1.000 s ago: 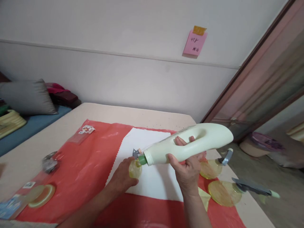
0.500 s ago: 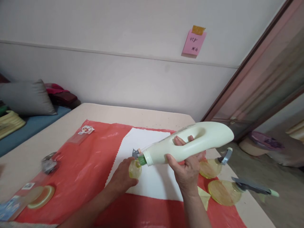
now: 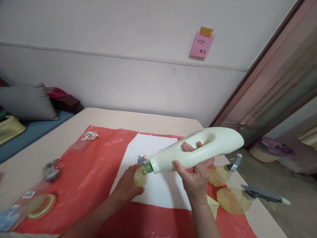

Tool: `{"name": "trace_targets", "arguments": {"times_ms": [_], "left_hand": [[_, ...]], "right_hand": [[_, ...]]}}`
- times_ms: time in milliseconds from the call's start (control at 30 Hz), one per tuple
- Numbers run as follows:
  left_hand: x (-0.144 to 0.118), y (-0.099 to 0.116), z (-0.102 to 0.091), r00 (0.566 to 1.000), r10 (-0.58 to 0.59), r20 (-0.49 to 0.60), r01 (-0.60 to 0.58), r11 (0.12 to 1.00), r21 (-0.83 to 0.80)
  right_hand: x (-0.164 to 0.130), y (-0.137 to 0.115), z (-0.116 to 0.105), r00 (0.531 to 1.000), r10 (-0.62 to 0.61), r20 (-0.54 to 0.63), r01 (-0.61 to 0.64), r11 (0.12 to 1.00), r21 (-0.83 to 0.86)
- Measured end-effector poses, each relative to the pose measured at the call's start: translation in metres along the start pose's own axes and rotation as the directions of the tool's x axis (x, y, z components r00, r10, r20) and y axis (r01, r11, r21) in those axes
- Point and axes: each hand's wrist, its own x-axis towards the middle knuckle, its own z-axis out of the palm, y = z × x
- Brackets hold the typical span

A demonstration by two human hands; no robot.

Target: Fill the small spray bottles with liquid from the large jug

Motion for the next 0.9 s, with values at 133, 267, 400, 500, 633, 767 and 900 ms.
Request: {"name": "trace_targets", "arguments": {"times_ms": [133,267,400,500,633,767,900], "left_hand": [[0.0005,0.0003,0.0002,1.0,0.005,-0.002,-0.005,1.0,0.014],[0.0009,-0.0006,0.0005,1.0,0.007,-0.001,-0.007,1.0,0.012],[0.0003,-0.0018,0.0011,1.0,0.006,-0.003,-0.006,1.0,-0.012],[-0.0001,-0.0025,0.0014,1.0,0.014,-0.012,-0.014,0.999,-0.029],[-0.0002,-0.0018,0.0012,1.0,0.009,0.001,-0.009,1.0,-0.01],[-0.0003,-0.0001,0.0004,1.0,0.007,0.003,-0.007,1.0,0.014],[0.0,0.0004,-0.0001,1.0,0.003,0.015,-0.004,1.0,0.014]], "right_hand": [[0.0004,-0.001,-0.0002,1.0,0.004,0.005,-0.004,1.0,-0.004],[0.0001,-0.0013,0.0003,1.0,-0.013,-0.008,0.013,1.0,-0.004],[0.0001,-0.0013,0.0001,0.999,-0.034,-0.004,0.034,0.999,-0.004],[0.0,-0.001,-0.0002,0.999,-0.037,-0.005,0.037,0.999,-0.002],[-0.0005,-0.001,0.0001,1.0,-0.012,-0.009,0.012,1.0,-0.01],[-0.0007,-0.0011,0.0002,1.0,-0.016,-0.01,0.016,1.0,-0.014],[0.0,-0.0005,-0.0003,0.999,-0.04,0.003,0.04,0.999,-0.014]]}}
